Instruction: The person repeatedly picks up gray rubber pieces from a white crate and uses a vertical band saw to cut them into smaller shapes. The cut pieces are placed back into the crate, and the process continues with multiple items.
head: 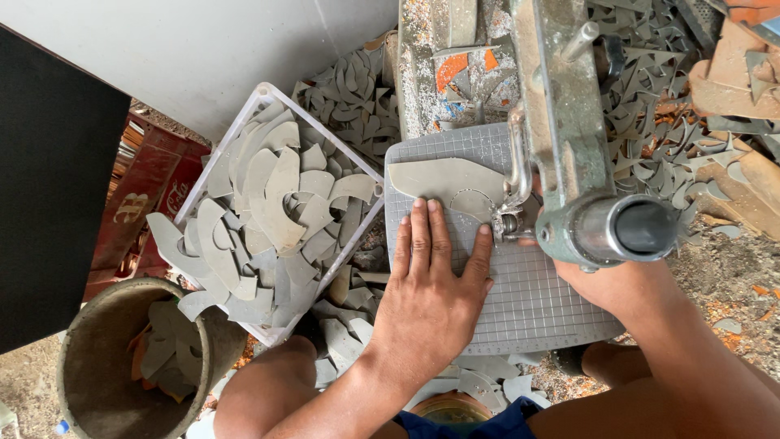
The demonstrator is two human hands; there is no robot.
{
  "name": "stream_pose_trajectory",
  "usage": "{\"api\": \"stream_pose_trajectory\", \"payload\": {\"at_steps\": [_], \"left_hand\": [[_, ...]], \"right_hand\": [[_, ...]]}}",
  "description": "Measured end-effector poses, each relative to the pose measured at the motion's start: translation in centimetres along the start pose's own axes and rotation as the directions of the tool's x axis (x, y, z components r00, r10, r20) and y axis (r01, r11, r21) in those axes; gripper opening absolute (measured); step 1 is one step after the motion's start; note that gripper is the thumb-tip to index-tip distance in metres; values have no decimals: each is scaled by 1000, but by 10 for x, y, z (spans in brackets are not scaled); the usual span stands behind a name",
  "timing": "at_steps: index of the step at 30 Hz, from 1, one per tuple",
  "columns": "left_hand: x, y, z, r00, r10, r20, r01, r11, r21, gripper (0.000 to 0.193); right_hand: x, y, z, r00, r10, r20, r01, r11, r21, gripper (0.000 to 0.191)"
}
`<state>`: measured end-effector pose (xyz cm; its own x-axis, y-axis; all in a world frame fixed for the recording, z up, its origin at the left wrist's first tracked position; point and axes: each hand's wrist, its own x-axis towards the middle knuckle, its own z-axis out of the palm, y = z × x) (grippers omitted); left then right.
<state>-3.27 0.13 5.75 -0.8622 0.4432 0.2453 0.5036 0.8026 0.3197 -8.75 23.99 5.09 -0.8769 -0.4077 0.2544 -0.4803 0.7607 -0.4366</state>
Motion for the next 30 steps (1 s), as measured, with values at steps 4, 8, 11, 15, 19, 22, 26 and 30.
{"api": "stream_pose_trajectory", "payload": {"at_steps": [4,8,11,15,19,22,26,30], "left_hand": [[0,0,-1,1000,-2,2,2,1000,2,52],[1,1,0,1000,-5,2,5,1000,-7,52],[-1,-1,-1,1000,-6,-1,6,1000,-1,51],[-1,-3,-1,1000,-12,-18,11,1000,-9,50],[1,-9,-2,1000,5,-27,-3,998,66,46],[9,-24,-3,993,-48,-111,54,997,55,40],[34,-54,-5,935,-238,-264,260,964,52,71],[42,-78,-12,938,-327,-120,317,944,-95,70]], "right_hand": [[-4,6,2,1000,-4,-17,4,1000,3,24],[-5,12,3,1000,-2,14,2,1000,-26,24],[-6,11,4,1000,-22,13,22,999,-32,26],[2,8,2,999,-46,5,47,998,-43,26],[22,13,1,975,-211,-69,214,976,30,27],[38,21,-3,927,-347,-146,363,925,108,28],[58,22,-7,867,-455,-204,488,856,168,30],[67,16,-22,913,-384,-137,403,899,170,30]]}}
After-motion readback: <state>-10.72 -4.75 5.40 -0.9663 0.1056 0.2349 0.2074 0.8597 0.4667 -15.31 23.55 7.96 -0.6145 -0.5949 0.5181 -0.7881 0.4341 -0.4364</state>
